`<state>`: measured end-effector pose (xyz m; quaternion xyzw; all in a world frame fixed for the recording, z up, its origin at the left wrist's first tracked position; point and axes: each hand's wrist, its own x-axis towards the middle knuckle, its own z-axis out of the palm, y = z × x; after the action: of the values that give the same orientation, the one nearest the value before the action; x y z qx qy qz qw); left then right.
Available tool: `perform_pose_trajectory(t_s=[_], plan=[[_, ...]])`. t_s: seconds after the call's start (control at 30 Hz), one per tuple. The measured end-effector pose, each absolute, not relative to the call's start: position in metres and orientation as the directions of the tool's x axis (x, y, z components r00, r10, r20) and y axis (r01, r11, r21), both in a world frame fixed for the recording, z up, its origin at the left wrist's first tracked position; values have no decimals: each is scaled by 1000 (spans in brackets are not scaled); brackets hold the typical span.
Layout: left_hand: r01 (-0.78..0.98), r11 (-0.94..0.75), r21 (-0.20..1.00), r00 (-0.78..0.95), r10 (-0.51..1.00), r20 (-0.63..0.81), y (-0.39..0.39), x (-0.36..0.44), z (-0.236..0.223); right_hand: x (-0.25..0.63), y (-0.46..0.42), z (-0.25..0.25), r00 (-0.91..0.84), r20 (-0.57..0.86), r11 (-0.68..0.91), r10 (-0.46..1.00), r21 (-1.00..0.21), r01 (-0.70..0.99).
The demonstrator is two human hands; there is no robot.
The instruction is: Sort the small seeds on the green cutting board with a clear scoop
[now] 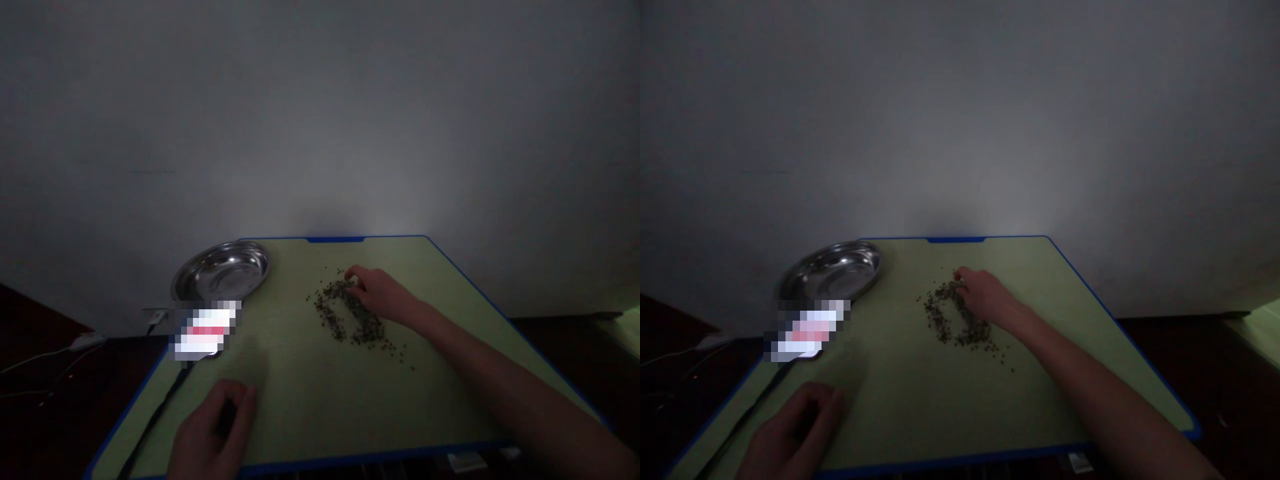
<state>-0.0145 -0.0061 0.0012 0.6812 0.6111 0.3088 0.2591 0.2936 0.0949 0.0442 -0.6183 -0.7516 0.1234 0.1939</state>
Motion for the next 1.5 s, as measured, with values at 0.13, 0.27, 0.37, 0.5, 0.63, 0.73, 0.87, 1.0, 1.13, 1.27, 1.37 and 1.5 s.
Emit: perform_pose_trajectory(t_s=[0.13, 0.27, 0.37, 0.5, 0.63, 0.73, 0.87, 1.0, 1.13, 1.27, 1.37, 1.5], plan=[[674, -133, 727, 66, 991, 120, -4, -15, -2, 331, 103, 52, -80, 150, 138, 986, -437, 889], [671, -152, 726, 77, 988, 136, -2, -15, -3, 362, 117, 55, -27, 128, 82, 991, -455, 887], [673, -160, 722, 81, 986, 142, -3, -16, -3, 367, 127, 48, -46, 89, 82, 995, -459, 884], [691, -168, 703, 83, 985, 154, -4, -16, -2, 350, 133, 39, -112, 59, 126, 992, -454, 882], [692, -176, 700, 85, 983, 163, -5, -16, -1, 327, 132, 45, -204, 69, 214, 977, -408, 887], [695, -177, 696, 75, 982, 174, -4, -14, 0, 315, 134, 55, -236, 111, 259, 966, -328, 909], [688, -187, 701, 79, 980, 184, -4, -13, 0, 298, 138, 60, -251, 160, 277, 955, -171, 945], [694, -192, 694, 69, 977, 201, -5, -12, 2, 278, 136, 54, -319, 186, 327, 929, -9, 945], [693, -202, 692, 80, 976, 205, -6, -12, 1, 264, 125, 50, -410, 183, 396, 894, 109, 912], [701, -217, 679, 78, 970, 230, -4, -11, 1, 261, 99, 51, -516, 148, 491, 844, 178, 853], [700, -235, 674, 71, 963, 261, -4, -9, 2, 266, 73, 50, -590, 100, 564, 801, 201, 801], [694, -244, 677, 54, 956, 289, -4, -5, 5, 282, 42, 50, -668, 127, 635, 733, 225, 739]])
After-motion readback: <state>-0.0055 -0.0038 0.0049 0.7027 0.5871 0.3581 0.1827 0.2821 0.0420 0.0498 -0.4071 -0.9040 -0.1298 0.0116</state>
